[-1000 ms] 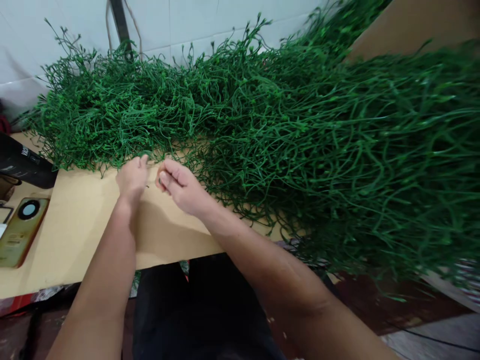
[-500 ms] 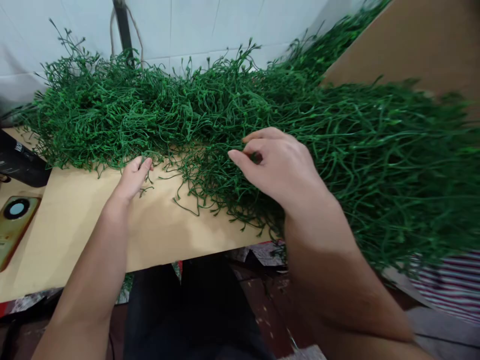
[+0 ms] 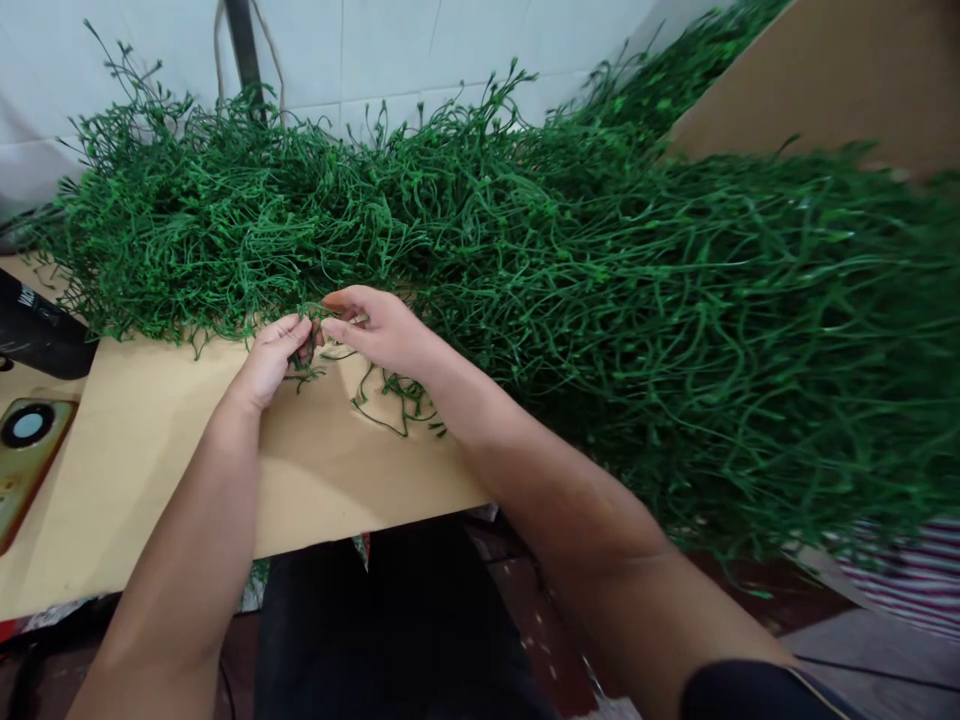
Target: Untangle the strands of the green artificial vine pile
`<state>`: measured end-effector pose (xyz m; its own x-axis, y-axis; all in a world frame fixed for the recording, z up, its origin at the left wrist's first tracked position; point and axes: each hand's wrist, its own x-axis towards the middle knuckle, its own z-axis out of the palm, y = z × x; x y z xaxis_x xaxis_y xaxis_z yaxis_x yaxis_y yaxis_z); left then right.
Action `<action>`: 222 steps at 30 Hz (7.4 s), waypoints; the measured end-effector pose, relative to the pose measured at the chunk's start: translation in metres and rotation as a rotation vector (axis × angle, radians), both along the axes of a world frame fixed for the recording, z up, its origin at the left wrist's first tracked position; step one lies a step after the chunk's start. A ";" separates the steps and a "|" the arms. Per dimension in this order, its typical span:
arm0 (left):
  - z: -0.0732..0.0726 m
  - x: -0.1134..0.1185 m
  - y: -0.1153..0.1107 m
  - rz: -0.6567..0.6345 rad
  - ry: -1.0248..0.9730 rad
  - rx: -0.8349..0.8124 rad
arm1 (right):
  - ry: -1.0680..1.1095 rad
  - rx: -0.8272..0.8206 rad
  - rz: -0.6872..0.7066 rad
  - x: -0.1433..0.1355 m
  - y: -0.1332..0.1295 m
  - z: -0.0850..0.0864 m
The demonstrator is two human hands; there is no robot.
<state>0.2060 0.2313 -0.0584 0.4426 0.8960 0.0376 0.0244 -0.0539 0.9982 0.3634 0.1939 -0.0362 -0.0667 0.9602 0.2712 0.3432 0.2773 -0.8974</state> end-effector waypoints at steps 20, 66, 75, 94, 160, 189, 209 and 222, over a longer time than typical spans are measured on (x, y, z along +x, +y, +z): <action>0.008 0.004 -0.006 0.041 -0.066 -0.073 | 0.148 -0.117 0.117 -0.006 0.000 -0.019; 0.005 0.010 0.003 0.400 0.013 -0.072 | 0.575 -0.113 0.025 -0.008 -0.004 -0.022; 0.004 0.016 0.004 0.413 0.023 -0.030 | 0.461 0.082 0.238 -0.008 -0.006 -0.022; -0.003 0.029 0.004 0.442 0.128 -0.030 | 0.179 0.121 0.192 -0.004 -0.024 0.005; 0.012 0.011 0.001 0.494 -0.042 -0.125 | -0.500 0.281 -0.164 0.011 -0.017 -0.008; 0.020 0.022 -0.022 0.088 0.100 -0.036 | 0.199 0.014 -0.008 0.010 0.003 -0.015; 0.015 0.027 -0.024 0.039 0.237 0.118 | 0.175 -0.092 0.022 0.004 0.000 -0.010; 0.022 0.017 -0.023 -0.126 0.246 0.316 | 0.246 -0.111 0.028 0.001 0.004 -0.009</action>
<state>0.2227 0.2086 -0.0366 0.5779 0.7955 0.1821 0.2333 -0.3748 0.8973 0.3647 0.1974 -0.0452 -0.0390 0.9837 0.1753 0.1047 0.1785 -0.9784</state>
